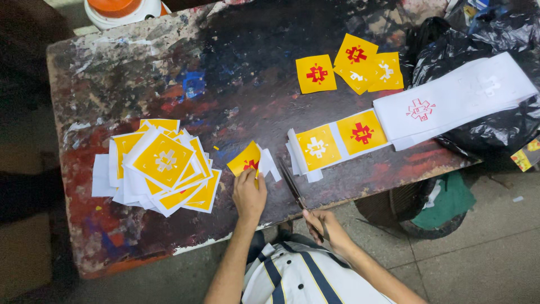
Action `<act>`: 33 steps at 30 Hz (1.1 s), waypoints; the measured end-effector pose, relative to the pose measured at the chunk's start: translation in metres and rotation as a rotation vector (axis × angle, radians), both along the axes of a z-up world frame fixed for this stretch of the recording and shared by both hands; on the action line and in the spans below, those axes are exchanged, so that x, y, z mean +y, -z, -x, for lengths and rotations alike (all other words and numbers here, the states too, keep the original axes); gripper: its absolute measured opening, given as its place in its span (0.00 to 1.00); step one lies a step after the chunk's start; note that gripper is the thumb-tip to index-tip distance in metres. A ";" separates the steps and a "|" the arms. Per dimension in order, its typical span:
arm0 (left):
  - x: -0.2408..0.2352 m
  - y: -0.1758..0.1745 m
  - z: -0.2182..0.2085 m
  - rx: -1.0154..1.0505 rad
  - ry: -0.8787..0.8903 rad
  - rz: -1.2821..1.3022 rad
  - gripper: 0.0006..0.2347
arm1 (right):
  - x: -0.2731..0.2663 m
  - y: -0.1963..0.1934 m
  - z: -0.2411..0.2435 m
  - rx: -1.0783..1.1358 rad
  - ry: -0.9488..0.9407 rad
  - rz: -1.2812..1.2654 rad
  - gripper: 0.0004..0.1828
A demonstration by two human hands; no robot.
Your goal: The person uses scissors to cut yellow paper sheets with red symbols from a long strip into individual squares. They trim the edges of each square and place the finished pieces into a growing stack on the table.
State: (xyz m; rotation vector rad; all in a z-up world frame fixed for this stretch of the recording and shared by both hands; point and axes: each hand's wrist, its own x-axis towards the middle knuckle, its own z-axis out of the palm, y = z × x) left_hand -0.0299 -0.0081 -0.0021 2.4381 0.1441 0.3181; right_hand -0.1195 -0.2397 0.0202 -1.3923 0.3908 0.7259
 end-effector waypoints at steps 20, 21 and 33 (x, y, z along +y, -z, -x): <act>-0.008 0.025 -0.015 -0.022 0.038 0.150 0.06 | 0.012 0.021 -0.012 -0.003 -0.048 0.049 0.31; -0.007 0.029 -0.013 -0.024 -0.004 0.191 0.06 | 0.013 0.021 -0.012 -0.018 -0.068 0.059 0.31; 0.001 0.003 -0.024 0.230 -0.099 0.041 0.14 | 0.023 0.032 -0.011 0.037 -0.094 0.063 0.31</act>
